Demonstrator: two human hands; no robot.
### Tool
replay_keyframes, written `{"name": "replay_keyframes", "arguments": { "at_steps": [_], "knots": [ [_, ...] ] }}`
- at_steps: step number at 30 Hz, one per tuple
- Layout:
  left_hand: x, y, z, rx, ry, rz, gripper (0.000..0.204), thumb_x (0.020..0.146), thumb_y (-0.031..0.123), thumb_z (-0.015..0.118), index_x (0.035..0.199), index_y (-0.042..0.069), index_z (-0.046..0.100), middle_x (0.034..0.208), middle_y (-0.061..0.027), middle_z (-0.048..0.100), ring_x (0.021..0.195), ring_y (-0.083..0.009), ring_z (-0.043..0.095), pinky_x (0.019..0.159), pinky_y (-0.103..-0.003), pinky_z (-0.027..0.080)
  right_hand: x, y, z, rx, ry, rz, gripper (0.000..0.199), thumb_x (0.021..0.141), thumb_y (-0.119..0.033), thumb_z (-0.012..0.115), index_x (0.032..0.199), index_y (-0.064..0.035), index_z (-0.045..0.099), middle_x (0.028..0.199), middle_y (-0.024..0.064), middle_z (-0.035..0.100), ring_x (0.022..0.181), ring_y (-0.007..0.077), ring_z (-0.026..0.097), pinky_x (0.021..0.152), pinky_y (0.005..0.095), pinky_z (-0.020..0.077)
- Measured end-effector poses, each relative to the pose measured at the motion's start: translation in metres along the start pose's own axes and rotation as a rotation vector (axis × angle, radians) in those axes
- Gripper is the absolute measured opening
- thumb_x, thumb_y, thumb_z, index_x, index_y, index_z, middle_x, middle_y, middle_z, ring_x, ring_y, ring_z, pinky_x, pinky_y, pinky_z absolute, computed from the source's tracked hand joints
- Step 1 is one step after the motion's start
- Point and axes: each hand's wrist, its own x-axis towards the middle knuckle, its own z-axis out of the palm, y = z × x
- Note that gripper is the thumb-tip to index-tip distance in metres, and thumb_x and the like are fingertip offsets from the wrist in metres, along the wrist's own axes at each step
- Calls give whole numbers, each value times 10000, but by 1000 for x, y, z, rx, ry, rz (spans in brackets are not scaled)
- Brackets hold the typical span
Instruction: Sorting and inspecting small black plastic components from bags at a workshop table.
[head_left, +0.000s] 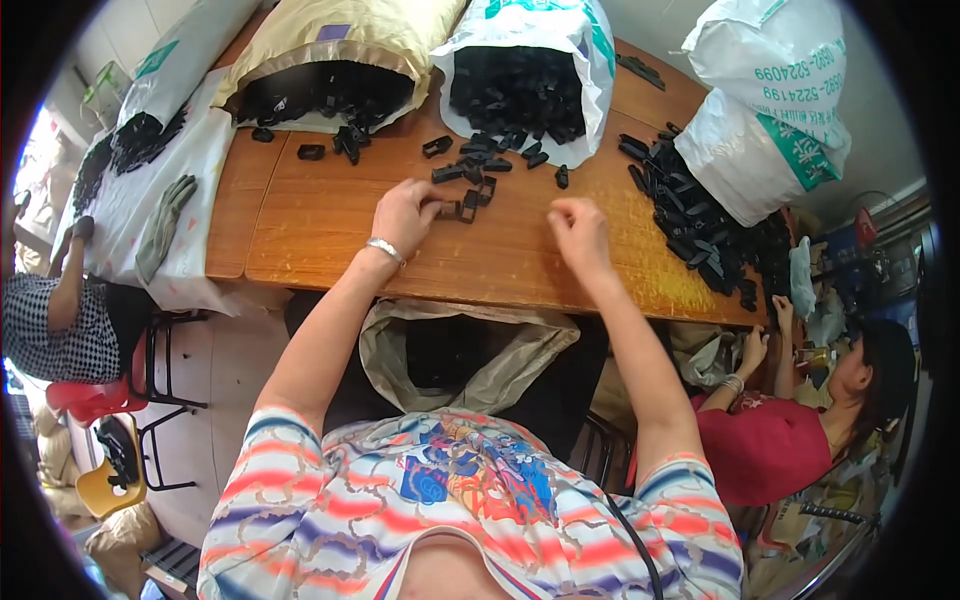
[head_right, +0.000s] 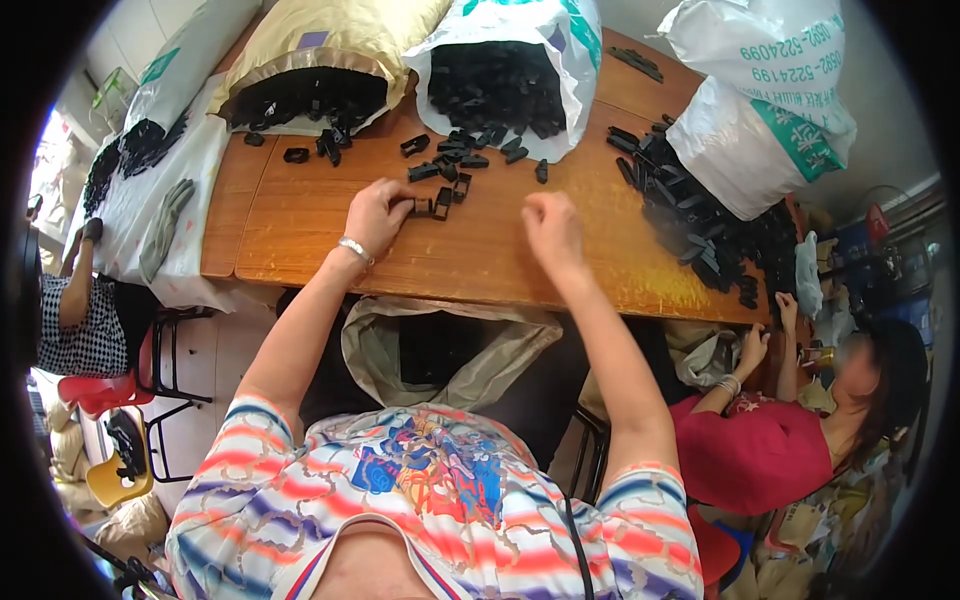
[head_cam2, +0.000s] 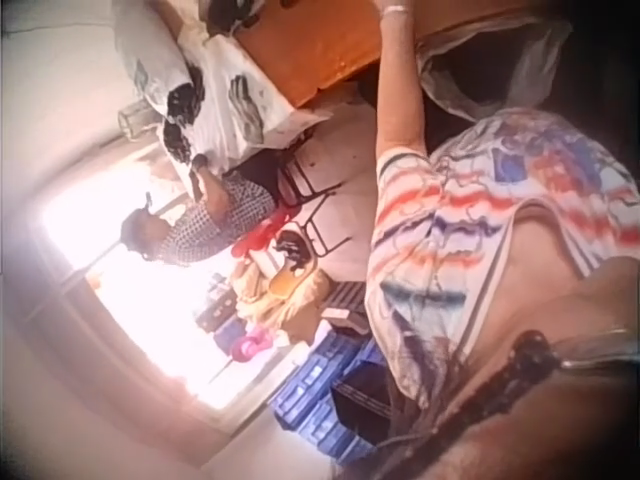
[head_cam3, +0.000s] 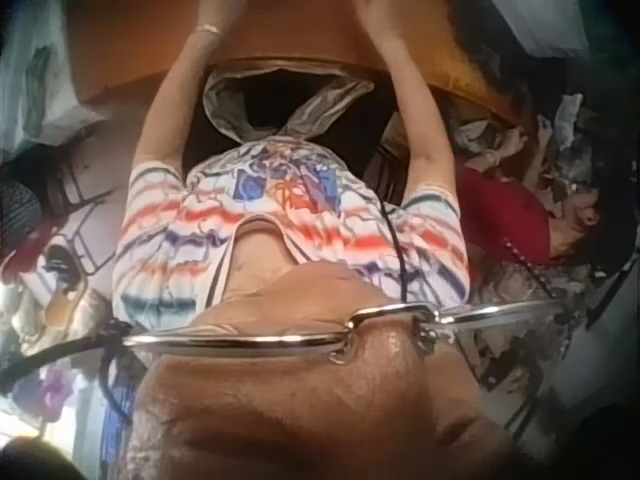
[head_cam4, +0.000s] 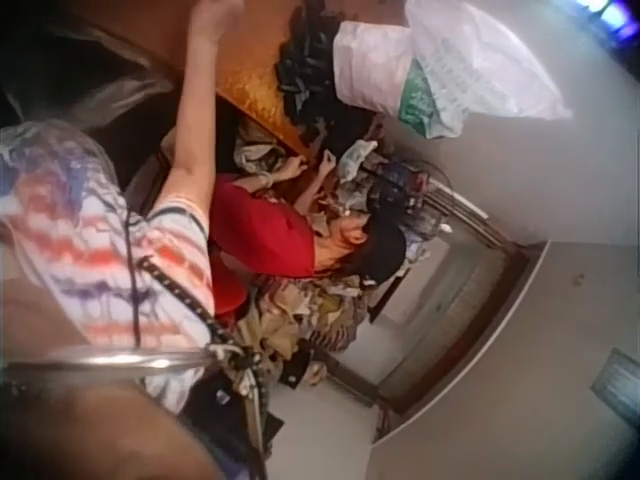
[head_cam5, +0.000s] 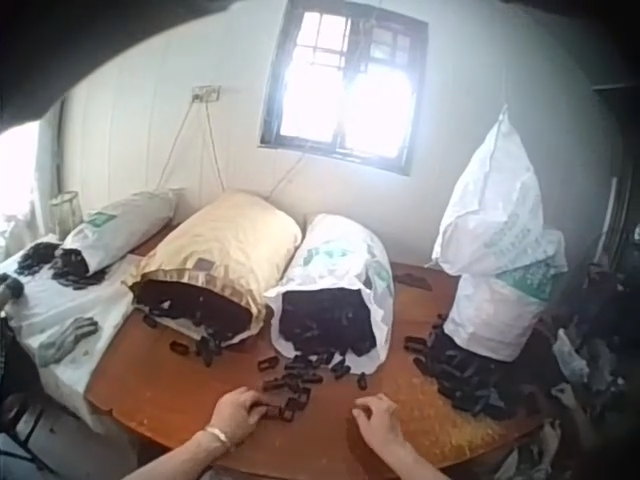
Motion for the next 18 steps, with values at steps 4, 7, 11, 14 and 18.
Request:
{"name": "replay_keyframes", "arguments": {
  "at_steps": [4,7,11,14,18],
  "knots": [
    [-24,12,-10,8,-190,-64,92,812,113,673,871,51,707,881,-147,632,858,-347,618,763,-422,502,48,30,11,-238,59,192,302,810,-234,735,1041,-47,683,977,160,668,942,349,627,804,449,506],
    [-31,16,-12,-20,-204,-62,128,812,131,682,892,34,705,873,-148,621,854,-350,615,765,-421,502,73,52,24,-328,25,275,334,831,-300,721,1047,-47,694,919,157,692,887,356,651,788,458,510],
    [-39,27,-22,-142,-206,-52,246,812,171,712,989,4,672,885,-128,600,814,-292,612,742,-386,505,74,50,28,-252,-64,328,291,804,-263,758,981,-40,699,849,138,707,770,324,667,732,432,518],
    [-48,17,-22,-115,-187,2,305,767,145,747,1032,27,653,964,-128,585,897,-309,589,794,-396,498,63,28,29,-243,-113,261,246,770,-159,788,935,-15,675,826,117,701,718,242,664,681,371,521],
    [-52,9,-11,-16,-95,97,293,729,88,765,993,28,653,961,-113,577,924,-302,570,815,-375,489,28,-9,28,214,-225,149,242,744,-86,779,953,-11,684,849,145,688,793,265,672,695,349,535]
  ]
}}
